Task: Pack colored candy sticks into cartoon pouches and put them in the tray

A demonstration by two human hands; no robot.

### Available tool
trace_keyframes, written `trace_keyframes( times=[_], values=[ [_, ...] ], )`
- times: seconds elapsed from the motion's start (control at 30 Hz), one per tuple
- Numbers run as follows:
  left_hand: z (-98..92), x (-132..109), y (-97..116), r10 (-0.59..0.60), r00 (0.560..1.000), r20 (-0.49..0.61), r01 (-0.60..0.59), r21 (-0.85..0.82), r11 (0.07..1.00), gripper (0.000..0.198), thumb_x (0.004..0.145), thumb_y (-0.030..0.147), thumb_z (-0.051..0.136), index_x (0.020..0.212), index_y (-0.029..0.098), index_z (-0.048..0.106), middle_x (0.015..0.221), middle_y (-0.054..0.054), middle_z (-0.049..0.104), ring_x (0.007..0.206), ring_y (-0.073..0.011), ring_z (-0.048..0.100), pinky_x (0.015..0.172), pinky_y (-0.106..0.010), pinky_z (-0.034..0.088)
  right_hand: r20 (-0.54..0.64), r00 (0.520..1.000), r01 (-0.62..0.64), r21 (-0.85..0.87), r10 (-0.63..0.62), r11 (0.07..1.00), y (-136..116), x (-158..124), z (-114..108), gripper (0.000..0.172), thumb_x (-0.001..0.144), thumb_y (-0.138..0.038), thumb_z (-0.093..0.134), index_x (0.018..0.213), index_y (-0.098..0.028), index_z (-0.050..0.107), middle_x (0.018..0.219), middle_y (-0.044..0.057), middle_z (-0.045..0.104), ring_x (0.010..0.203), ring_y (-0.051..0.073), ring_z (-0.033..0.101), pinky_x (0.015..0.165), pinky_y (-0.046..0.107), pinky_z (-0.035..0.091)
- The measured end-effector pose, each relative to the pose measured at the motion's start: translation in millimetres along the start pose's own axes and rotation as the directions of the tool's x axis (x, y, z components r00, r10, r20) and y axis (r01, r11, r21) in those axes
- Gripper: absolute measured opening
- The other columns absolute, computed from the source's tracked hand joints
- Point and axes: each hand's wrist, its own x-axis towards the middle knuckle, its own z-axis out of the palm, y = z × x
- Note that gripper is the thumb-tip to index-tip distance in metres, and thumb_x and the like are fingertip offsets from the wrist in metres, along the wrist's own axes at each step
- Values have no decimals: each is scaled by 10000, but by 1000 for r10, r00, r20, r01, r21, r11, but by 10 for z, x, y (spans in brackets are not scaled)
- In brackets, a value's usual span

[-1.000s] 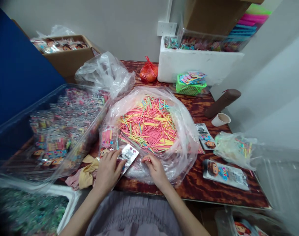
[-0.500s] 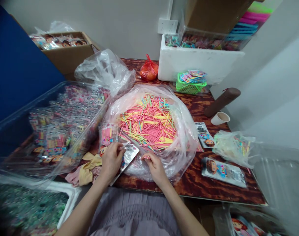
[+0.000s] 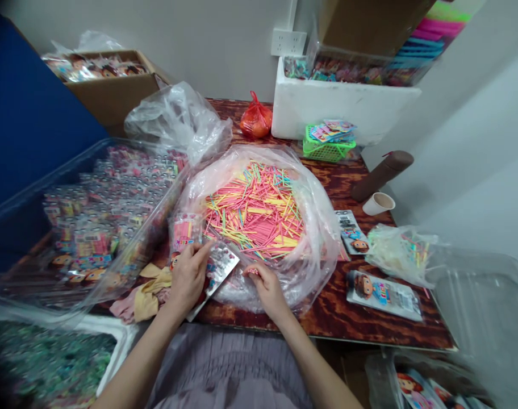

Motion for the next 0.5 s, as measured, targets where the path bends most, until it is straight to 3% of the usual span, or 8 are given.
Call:
trace_keyframes(
  times=[0.1, 0.2, 0.3, 0.4, 0.5],
  values=[
    [-34, -2, -30, -12, 998, -60, 10, -27, 1000, 308, 965, 218, 418, 1176, 193, 642, 901, -63, 646, 809, -190, 616, 736, -293, 466, -14, 1000, 4, 9, -4, 1000, 3, 2, 2, 225, 950, -345, 501, 872, -214, 666, 851, 43, 677, 831, 199, 631, 772, 298, 457],
    [-28, -11, -101, 22, 1000, -19, -22, -15, 1000, 253, 954, 220, 447, 1002, 185, 693, 871, -67, 694, 824, -207, 649, 749, -300, 481, -21, 1000, 3, 10, -3, 1000, -18, -1, 7, 225, 950, -340, 500, 867, -211, 665, 844, 42, 679, 826, 197, 632, 768, 296, 458],
    [-32, -17, -148, 29, 1000, 3, -29, -26, 999, 268, 956, 205, 437, 1044, 199, 690, 940, -72, 723, 871, -213, 664, 774, -315, 494, -20, 1000, 2, -3, -2, 1000, -60, -5, 6, 227, 954, -334, 490, 871, -212, 663, 846, 41, 681, 824, 195, 629, 762, 294, 457],
    [-89, -15, -134, 18, 996, -84, -31, -152, 988, 287, 959, 201, 434, 1115, 216, 674, 1082, -74, 719, 991, -210, 658, 869, -340, 495, -25, 1000, -2, -15, 1, 1000, -122, 6, -13, 226, 956, -335, 485, 874, -215, 659, 840, 38, 677, 814, 194, 625, 761, 297, 462],
    [-173, -16, -80, -27, 992, -124, -17, -342, 940, 254, 953, 214, 465, 1068, 214, 692, 1113, -69, 710, 1038, -198, 647, 927, -339, 484, -51, 999, 9, -3, -9, 1000, -236, 56, -57, 203, 948, -329, 502, 881, -219, 659, 843, 33, 673, 816, 192, 622, 765, 301, 473]
  ],
)
